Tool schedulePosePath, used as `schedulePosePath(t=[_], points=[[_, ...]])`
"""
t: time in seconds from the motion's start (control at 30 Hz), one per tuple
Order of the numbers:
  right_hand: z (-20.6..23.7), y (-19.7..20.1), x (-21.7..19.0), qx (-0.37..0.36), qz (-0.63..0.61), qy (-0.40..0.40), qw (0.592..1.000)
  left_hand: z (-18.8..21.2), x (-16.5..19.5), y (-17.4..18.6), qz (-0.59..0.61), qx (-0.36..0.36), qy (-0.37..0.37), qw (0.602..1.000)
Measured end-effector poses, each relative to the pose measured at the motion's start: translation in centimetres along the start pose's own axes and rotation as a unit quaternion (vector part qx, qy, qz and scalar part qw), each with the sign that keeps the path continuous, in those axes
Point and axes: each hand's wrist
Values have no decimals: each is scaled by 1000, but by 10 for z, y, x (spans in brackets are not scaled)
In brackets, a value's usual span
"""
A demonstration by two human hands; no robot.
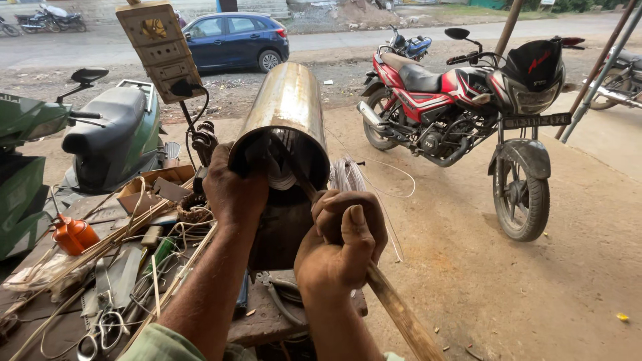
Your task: The person holds a large metal cylinder on a stand and uses a wooden stick to push and arrange white wire inside it, adjusting the wire by hand and with the stick to position it along the cylinder's interior.
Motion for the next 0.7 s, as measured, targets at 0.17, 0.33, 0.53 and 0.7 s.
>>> schedulePosePath(t=[0.17, 0.33, 0.53, 0.7], points=[[-8, -8, -12, 22, 5, 16, 1000, 2, 2, 3, 33, -5, -10, 999], [16, 1, -41, -6, -29, -4, 1000, 0, 5, 3, 21, -1, -19, 1000], [1, 25, -27, 4, -59, 27, 998, -2, -1, 0, -3, 1, -1, 1000], [-6, 22, 4, 64, -40, -51, 996, -2, -3, -1, 13, -5, -31, 999]])
Point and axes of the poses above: each hand's wrist, its own z-axis away from the middle knuckle, its own y-axis out of the back of the hand, x = y × z, and after that the axes turned 3 degrees about -x, right-handed
